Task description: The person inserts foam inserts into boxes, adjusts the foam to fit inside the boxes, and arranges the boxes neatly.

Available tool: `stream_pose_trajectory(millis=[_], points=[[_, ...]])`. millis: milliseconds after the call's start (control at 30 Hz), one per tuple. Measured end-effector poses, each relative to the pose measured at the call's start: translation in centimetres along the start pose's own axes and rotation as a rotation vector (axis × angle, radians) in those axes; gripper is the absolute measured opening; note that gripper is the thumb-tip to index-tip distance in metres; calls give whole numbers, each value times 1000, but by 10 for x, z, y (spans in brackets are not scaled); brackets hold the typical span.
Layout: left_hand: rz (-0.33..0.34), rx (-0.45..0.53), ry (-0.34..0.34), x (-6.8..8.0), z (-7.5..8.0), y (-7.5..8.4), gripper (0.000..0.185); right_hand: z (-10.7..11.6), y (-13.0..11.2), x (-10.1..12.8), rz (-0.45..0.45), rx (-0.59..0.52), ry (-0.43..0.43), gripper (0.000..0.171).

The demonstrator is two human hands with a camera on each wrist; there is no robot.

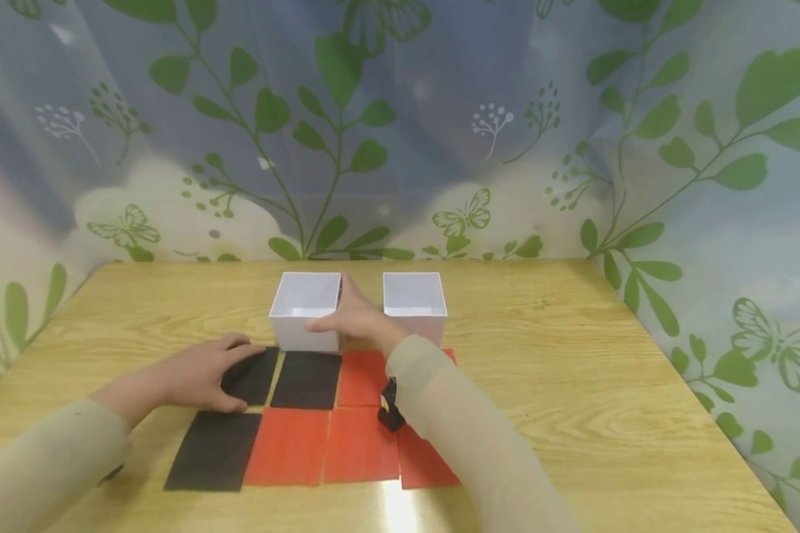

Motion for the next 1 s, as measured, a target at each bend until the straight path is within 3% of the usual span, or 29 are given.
stream_pose_trajectory(millis=[667, 833, 1000], points=[[-29, -63, 203, 16, 45, 0, 82, -1, 2, -4, 40, -13, 4, 116], [-32, -64, 240, 14, 60, 3, 83, -1, 1, -5, 47, -21, -1, 115], [-48, -85, 242, 6, 66, 10, 84, -1, 1, -6, 48, -16, 11, 114]])
Point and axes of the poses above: each hand's wrist, its own x-axis away from the middle knuckle, its own z-axis out of the back of the hand, y = z × x, the point moved 7 cm from there along -x, towards the middle knuckle
